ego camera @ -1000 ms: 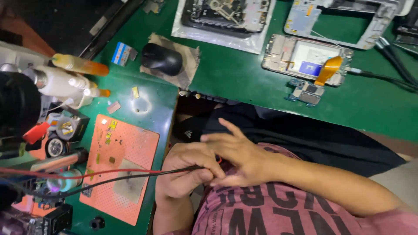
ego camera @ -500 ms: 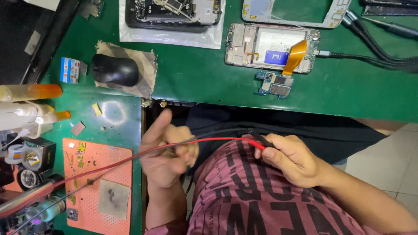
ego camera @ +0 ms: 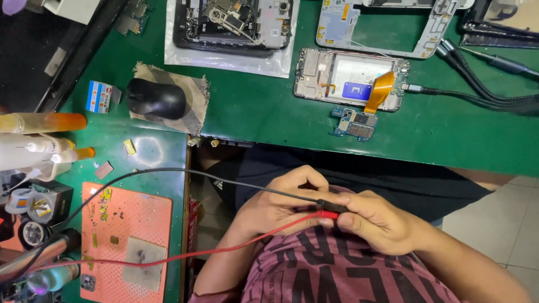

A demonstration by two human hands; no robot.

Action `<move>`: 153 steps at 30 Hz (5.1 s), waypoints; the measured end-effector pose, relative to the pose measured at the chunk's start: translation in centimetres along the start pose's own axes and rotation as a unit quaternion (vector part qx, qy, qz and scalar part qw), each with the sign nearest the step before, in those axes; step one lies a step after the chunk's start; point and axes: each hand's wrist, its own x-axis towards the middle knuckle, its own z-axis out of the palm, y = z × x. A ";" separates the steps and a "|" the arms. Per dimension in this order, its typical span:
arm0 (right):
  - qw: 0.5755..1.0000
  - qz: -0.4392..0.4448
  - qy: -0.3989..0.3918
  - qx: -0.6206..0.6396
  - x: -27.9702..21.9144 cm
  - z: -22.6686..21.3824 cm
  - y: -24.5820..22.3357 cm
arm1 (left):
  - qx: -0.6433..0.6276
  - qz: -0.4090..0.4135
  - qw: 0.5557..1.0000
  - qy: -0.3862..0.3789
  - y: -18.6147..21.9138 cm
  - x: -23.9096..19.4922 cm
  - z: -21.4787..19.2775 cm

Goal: The person uses multimeter probes to test a disassembled smartphone motherboard on a green workbench. They then pick up a small blue circuit board and place it under a microscope for closer inspection.

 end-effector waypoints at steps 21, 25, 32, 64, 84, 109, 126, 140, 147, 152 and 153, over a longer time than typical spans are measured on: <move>0.831 -0.143 0.335 -0.421 -1.7 0.2 0.2 | -0.168 0.062 0.971 0.158 -1.5 -1.9 1.0; 0.757 -0.124 0.328 -0.551 -4.0 -2.5 1.3 | -0.030 -0.027 0.985 0.168 0.9 -0.9 -0.1; 0.731 -0.170 0.289 -0.594 -1.5 -2.8 -1.0 | 0.043 0.045 0.976 0.207 -0.5 0.4 0.1; 0.740 0.035 0.205 -0.640 0.7 -11.6 -1.4 | 0.058 0.156 0.966 0.199 -0.7 0.4 0.2; 0.819 -0.032 0.224 -0.527 1.9 -11.3 0.1 | 0.067 0.139 0.966 0.207 -0.5 0.3 -0.5; 0.739 -0.046 0.209 -0.639 2.0 -8.6 -0.6 | 0.067 0.155 0.958 0.231 -1.0 -1.6 -1.4; 0.765 -0.050 0.202 -0.609 0.9 -9.2 -0.3 | 0.080 0.145 0.955 0.244 -1.1 -2.2 -1.7; 0.726 -0.072 0.167 -0.663 4.3 -9.2 -0.2 | 0.078 0.148 0.952 0.255 -1.1 -2.9 -1.8; 0.729 -0.060 0.184 -0.657 2.0 -9.6 0.1 | 0.078 0.137 0.953 0.258 -1.0 -3.1 -2.0; 0.716 -0.105 0.201 -0.661 1.8 -9.7 -0.1 | 0.074 0.136 0.957 0.247 -1.2 -2.9 -2.0; 0.716 -0.116 0.196 -0.660 2.0 -9.7 -0.4 | 0.072 0.132 0.958 0.244 -1.2 -2.9 -1.9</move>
